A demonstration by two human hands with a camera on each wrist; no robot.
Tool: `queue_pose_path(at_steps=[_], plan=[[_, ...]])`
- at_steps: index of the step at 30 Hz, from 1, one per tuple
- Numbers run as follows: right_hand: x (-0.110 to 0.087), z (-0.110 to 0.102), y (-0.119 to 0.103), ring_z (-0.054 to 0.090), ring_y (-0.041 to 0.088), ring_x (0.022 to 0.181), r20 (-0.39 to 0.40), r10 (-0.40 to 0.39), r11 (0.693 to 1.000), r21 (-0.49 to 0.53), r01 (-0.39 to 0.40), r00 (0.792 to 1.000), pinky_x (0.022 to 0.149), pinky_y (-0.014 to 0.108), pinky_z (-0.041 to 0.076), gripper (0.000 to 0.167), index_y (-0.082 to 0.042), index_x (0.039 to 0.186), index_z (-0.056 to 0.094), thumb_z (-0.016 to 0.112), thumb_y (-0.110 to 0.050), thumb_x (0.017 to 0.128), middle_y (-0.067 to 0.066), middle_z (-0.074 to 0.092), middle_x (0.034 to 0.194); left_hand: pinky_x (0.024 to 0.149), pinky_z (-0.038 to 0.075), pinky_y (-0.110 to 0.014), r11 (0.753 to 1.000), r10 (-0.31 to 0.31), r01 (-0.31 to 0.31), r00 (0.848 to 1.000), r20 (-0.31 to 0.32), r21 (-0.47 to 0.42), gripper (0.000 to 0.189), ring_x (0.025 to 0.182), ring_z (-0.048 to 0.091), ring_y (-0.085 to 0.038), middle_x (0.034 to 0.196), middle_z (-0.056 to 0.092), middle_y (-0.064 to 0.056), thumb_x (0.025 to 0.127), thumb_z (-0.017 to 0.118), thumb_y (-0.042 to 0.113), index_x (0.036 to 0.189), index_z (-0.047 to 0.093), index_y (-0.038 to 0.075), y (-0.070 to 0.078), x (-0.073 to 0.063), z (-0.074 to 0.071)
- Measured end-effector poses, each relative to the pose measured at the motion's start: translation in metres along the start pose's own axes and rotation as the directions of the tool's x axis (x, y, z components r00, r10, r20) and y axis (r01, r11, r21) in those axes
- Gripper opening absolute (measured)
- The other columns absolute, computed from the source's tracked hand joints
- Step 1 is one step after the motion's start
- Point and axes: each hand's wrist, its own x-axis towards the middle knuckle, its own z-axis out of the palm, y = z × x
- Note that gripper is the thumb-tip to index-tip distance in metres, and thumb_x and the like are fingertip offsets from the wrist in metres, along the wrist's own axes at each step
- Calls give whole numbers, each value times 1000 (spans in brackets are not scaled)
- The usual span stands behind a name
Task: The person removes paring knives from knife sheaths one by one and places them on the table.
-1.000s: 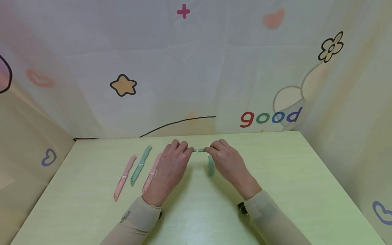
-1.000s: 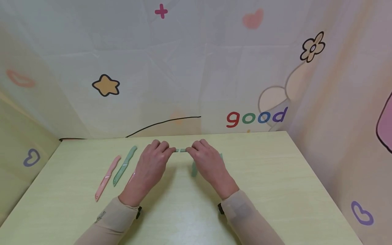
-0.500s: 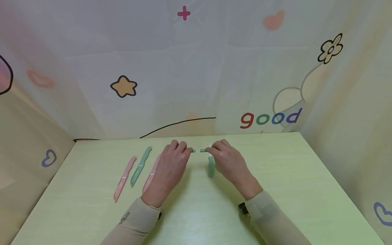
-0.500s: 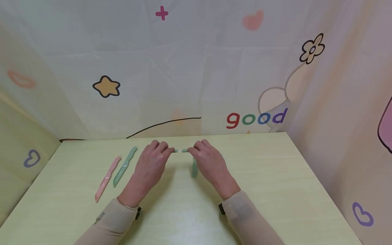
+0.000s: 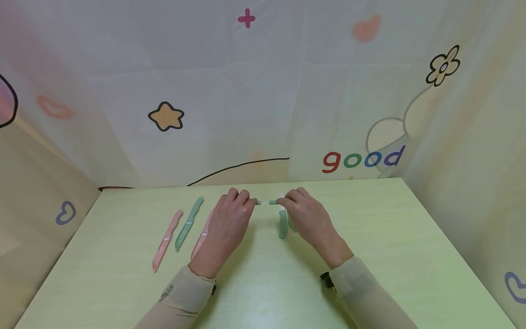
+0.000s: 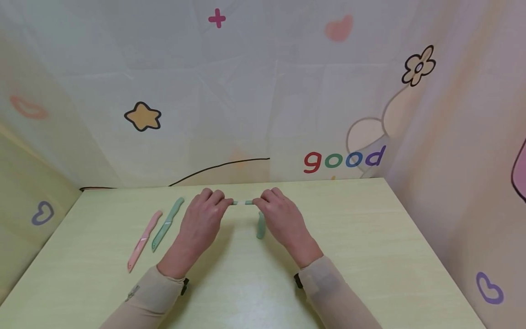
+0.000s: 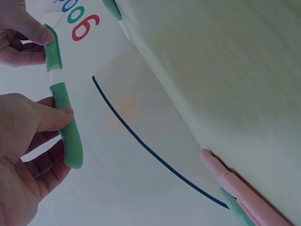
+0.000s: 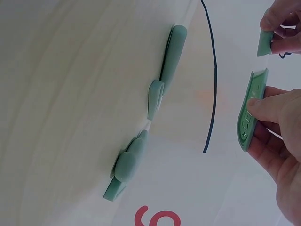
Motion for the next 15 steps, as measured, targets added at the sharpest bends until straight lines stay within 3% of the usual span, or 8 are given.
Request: queue_pose_path(at_steps=[15], plan=[[-1, 0, 1, 65, 25, 97, -6, 4, 1000, 2, -4, 1000, 79, 31, 62, 31, -6, 113, 81, 85, 7, 85, 9, 72, 103, 72, 52, -34, 1000, -5, 5, 1000, -4, 8, 25, 89, 57, -27, 97, 67, -9, 88, 86, 3, 112, 82, 7, -2, 0, 1]])
